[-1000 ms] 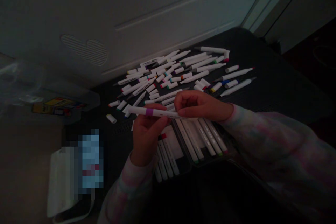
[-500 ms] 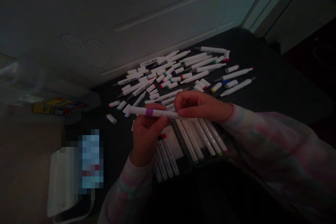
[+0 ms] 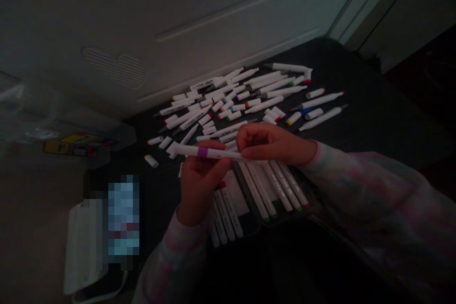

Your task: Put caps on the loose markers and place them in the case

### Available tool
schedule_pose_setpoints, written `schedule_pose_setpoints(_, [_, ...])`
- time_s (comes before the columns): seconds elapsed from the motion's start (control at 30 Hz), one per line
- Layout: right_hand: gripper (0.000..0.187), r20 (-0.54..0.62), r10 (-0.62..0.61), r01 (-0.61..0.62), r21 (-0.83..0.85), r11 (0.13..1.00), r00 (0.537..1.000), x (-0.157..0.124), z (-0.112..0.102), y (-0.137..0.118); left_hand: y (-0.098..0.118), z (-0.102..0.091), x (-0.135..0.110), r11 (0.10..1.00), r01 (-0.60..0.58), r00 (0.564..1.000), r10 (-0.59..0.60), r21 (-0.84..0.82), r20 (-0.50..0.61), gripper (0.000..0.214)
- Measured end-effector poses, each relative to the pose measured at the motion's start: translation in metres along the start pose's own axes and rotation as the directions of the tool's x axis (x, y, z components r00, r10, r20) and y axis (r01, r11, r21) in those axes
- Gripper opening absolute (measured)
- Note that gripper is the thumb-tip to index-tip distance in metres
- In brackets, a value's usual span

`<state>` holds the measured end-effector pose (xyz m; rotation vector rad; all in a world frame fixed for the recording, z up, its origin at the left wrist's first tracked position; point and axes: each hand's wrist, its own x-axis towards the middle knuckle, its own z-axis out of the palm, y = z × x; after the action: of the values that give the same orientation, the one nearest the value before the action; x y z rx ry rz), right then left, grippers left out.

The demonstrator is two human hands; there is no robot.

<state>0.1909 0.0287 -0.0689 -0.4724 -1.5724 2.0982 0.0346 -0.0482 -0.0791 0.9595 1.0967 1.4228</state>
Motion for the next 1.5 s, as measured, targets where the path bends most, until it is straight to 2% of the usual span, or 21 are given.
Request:
schedule_pose_setpoints(1.3, [0.01,0.002,0.007,-0.007,-0.019,1.0,1.0,-0.0004,-0.0012,0.0007,0.0005,0.0006,-0.0016,0.994,0.017,0.998,-0.01,0.106,-0.066,0.017])
schedule_pose_setpoints(1.5, [0.01,0.01,0.005,-0.004,-0.028,1.0,1.0,0.0003,-0.0009,0.0013,0.0008,0.0009,-0.0006,0.997,0.004,1.0,-0.002,0.073,-0.028,0.015])
